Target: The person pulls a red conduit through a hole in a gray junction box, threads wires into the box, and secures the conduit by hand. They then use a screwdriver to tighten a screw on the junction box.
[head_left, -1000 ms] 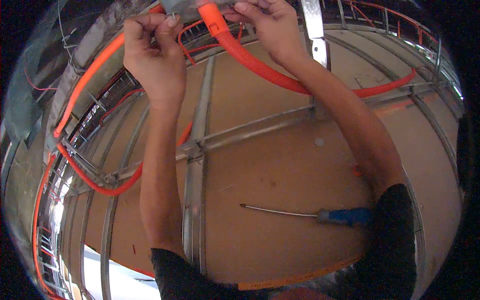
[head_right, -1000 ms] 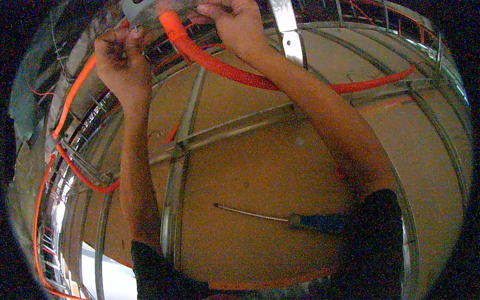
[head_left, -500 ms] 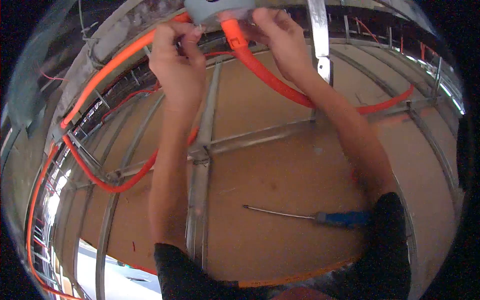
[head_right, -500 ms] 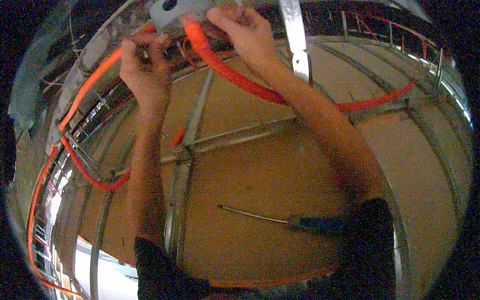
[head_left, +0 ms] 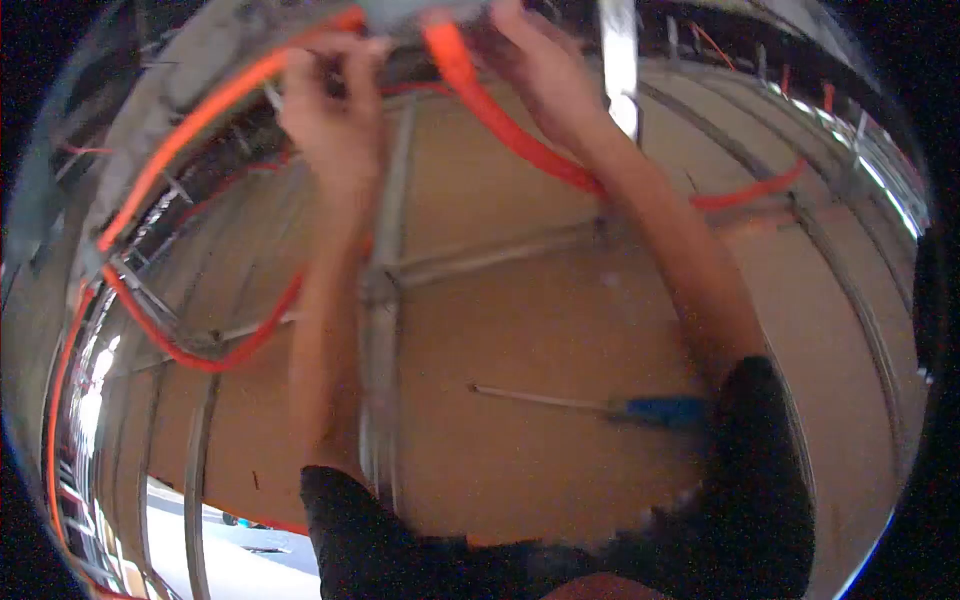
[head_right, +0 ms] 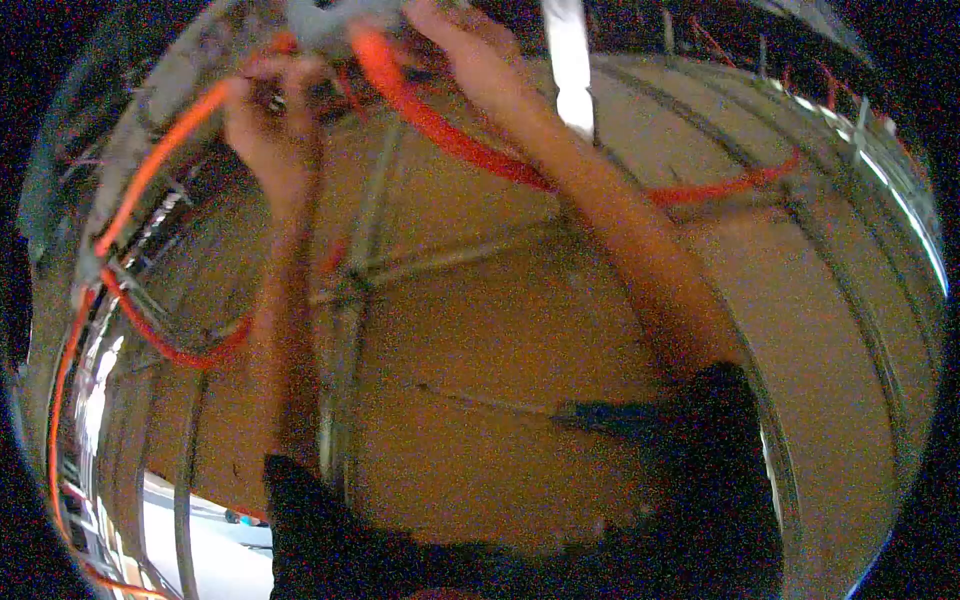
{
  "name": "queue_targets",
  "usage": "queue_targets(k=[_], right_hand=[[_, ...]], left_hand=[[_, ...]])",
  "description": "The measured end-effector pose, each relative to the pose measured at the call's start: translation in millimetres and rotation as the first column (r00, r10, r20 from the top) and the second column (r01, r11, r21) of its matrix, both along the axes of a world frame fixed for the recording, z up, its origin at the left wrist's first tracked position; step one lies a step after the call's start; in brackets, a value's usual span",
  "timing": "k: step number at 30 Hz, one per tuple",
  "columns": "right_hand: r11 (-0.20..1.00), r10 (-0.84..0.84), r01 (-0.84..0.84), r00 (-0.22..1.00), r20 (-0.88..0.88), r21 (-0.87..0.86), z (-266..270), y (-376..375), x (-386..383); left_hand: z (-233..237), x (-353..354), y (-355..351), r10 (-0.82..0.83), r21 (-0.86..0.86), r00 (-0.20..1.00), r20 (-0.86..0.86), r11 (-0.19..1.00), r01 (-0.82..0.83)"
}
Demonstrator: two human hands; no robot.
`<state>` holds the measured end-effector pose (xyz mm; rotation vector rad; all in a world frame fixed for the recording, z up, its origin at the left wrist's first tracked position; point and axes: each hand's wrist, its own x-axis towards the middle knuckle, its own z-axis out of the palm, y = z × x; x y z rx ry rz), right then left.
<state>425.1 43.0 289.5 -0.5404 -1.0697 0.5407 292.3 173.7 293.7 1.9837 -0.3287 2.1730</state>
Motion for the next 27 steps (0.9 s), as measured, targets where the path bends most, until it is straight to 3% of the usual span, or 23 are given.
queue_targets(k=[1,3,5,6,7,8,9,11,13,15,19,21,22,24,27], right_hand=[[0.987,0.162,-0.163,0.986,-0.031,-0.002,0,-8,-4],[0.993,-0.057,0.086,0.947,0.315,-0.077,-1,1,24],[0.991,-0.078,0.102,0.967,0.242,-0.089,-1,-9,13],[0.993,-0.083,0.098,0.978,0.192,-0.068,-2,-12,7],[0.992,-0.075,0.092,0.979,0.188,-0.085,-9,-12,5],[0.992,-0.069,0.085,0.985,0.16,-0.094,-13,-11,4],[0.992,-0.065,0.078,0.989,0.134,-0.097,-18,-10,2],[0.994,-0.061,0.07,0.993,0.104,-0.083,-22,-3,1],[0.998,-0.065,0.067,0.991,0.12,-0.014,-5,6,6],[0.991,-0.128,0.12,0.977,0.172,0.055,-7,21,17],[0.956,-0.289,0.279,0.948,0.135,0.091,-12,30,18],[0.935,-0.348,0.331,0.923,0.161,0.124,-12,31,12],[0.905,-0.419,0.398,0.897,0.143,0.151,-11,31,9],[0.869,-0.483,0.46,0.868,0.116,0.181,-10,28,3],[0.882,-0.471,0.462,0.865,0.172,0.091,-5,12,-3]], left_hand=[[-4,2,3,-0.072,-0.017,0.997,-0.003,0.997,0.072],[-2,-1,8,-0.11,-0.141,0.986,-0.125,0.986,0.092],[-13,5,17,-0.125,-0.241,0.964,-0.233,0.968,0.067],[-19,12,23,-0.279,-0.34,0.948,-0.151,0.916,0.216],[-22,16,25,-0.411,-0.417,0.91,-0.048,0.836,0.356],[-21,17,28,-0.494,-0.581,0.869,-0.035,0.717,0.384],[-26,18,28,-0.487,-0.584,0.873,-0.029,0.717,0.38],[-21,18,1,-0.691,-0.706,0.72,-0.064,0.541,0.456],[-25,30,22,-0.882,-0.703,0.472,-0.016,0.346,0.621],[-23,34,14,-0.964,-0.712,0.265,0.005,0.182,0.678],[-19,23,-4,-0.981,-0.703,0.172,-0.088,0.184,0.687],[-17,24,-4,-0.998,-0.705,0.015,-0.06,0.053,0.707],[-17,24,-7,-0.998,-0.702,0.018,-0.064,0.058,0.709],[-17,21,-14,-0.996,-0.694,0.022,0.088,-0.045,0.719],[-12,17,-25,-0.994,-0.667,0.087,0.069,0.02,0.745]])
